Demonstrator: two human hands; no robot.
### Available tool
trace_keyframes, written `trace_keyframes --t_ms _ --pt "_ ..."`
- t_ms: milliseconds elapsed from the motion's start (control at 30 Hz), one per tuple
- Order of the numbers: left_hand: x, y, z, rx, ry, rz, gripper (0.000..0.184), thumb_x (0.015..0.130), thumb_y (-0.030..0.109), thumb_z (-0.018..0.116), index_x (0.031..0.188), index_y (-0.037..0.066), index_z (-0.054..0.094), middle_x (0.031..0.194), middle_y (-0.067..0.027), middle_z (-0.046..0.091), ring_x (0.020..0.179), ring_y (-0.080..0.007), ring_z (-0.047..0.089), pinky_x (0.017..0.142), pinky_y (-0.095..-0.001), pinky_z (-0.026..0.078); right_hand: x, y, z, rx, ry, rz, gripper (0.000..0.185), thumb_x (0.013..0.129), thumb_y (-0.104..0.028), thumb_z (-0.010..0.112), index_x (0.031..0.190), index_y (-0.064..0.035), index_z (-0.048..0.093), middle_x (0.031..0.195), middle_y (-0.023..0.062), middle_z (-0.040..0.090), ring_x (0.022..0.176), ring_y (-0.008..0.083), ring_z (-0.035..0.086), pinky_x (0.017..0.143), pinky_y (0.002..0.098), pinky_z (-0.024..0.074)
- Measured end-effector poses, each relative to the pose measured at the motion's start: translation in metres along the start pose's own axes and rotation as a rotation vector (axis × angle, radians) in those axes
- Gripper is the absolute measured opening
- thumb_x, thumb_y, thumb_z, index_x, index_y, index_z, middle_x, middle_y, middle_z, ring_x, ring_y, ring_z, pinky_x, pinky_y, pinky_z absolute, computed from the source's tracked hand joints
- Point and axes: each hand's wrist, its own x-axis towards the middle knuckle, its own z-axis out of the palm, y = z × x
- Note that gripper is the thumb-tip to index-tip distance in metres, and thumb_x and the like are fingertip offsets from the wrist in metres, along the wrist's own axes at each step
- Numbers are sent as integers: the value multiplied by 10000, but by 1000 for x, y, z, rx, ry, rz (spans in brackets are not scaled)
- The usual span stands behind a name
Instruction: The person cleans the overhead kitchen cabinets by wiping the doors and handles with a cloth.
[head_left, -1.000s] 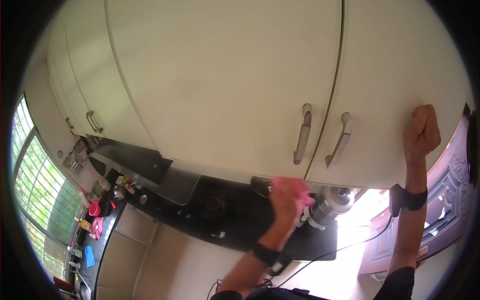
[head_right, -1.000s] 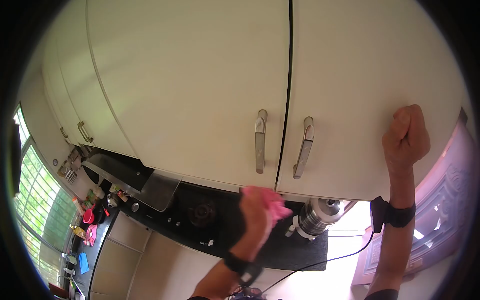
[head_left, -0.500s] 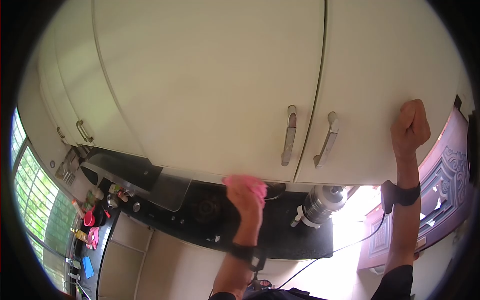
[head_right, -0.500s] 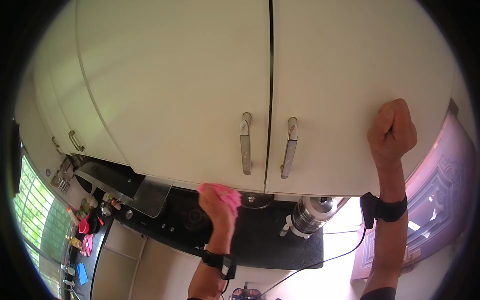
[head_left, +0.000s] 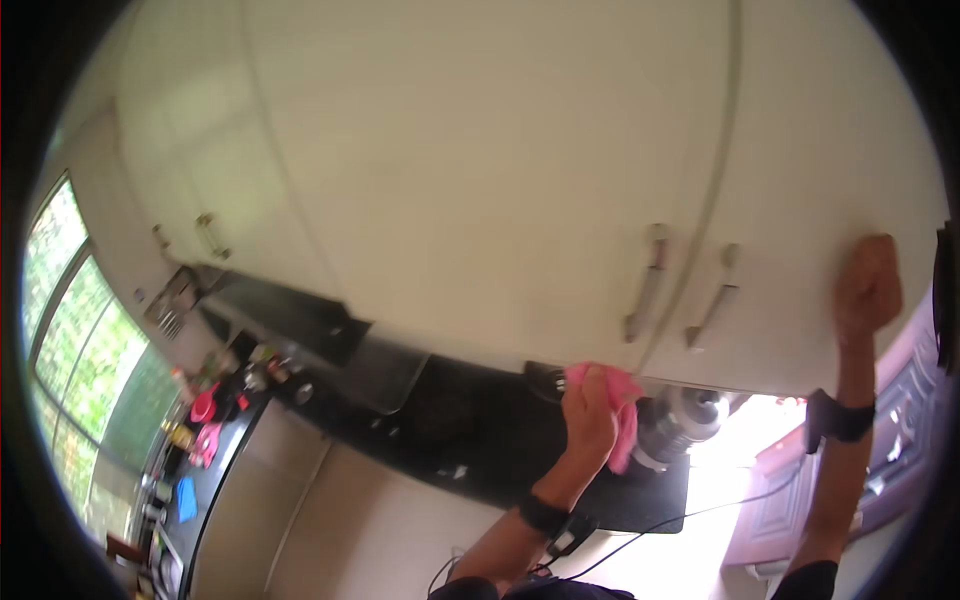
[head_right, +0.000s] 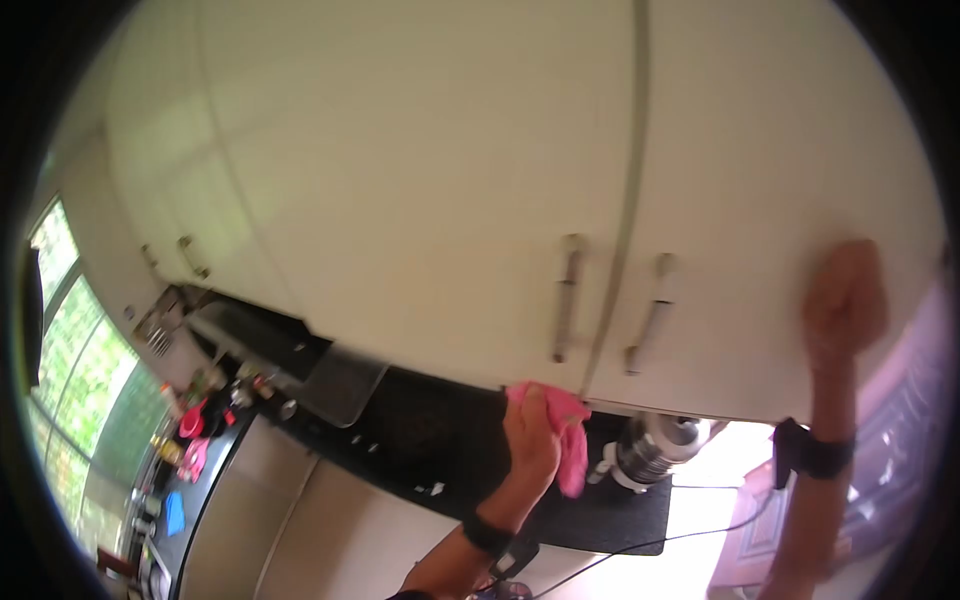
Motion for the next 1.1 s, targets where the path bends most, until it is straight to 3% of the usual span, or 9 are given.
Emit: trace_keyframes --t_ms 233,367,567,700,833,867,967,1033,1100 --pt "42 44 -44 -47 414 268 311 1034 216 400 846 23 555 676 -52 580 567 -121 539 462 -278 425 -15 13 -13 97 -93 178 246 1014 -17 392 783 11 470 725 58 426 612 143 405 526 287 341" --pt "61 65 -75 98 541 408 247 965 198 432 807 56 558 675 -27 570 497 -107 473 459 -280 383 -5 7 -9 71 -73 27 233 1004 2 396 781 8 462 710 55 417 598 140 393 519 281 317" --pt "46 118 -87 202 482 160 212 928 131 518 776 9 602 709 -23 584 557 -125 536 500 -284 420 0 -2 -7 3 -36 35 223 1011 7 395 799 13 463 719 50 408 603 130 384 524 276 310" --pt "66 152 -134 177 671 170 192 909 108 570 774 -13 632 704 -31 603 589 -137 576 510 -300 440 -1 -2 -7 8 -36 26 228 1033 -8 385 822 15 467 737 48 401 614 126 379 538 265 322" --pt "99 177 -208 448 627 338 223 911 115 582 741 -14 651 688 -72 646 623 -178 643 512 -330 465 -9 4 -7 -48 -40 51 214 1030 5 391 830 20 466 738 48 395 620 121 374 544 257 330" --pt "87 196 -188 373 686 279 233 912 116 580 735 -15 655 690 -89 659 635 -195 660 515 -339 473 -12 6 -8 -52 -50 62 210 1028 9 393 831 21 466 737 48 394 621 120 373 544 256 330" --pt "100 201 -214 413 836 415 271 925 137 573 741 -38 668 676 -122 665 642 -207 665 540 -354 490 -20 14 -9 4 -91 117 195 1014 27 399 829 25 464 735 49 391 622 121 372 542 255 326" --pt "108 182 -224 1060 886 672 280 938 158 569 772 -49 658 698 -136 666 624 -191 641 546 -351 492 -24 18 -11 41 -108 136 177 992 52 402 827 28 461 734 53 389 624 123 372 540 256 322" --pt "102 160 -206 1032 797 824 287 952 187 569 813 -56 635 732 -145 667 635 -200 628 567 -365 499 -33 29 -9 23 -83 112 162 965 79 402 820 31 456 732 59 388 626 125 373 542 259 322"
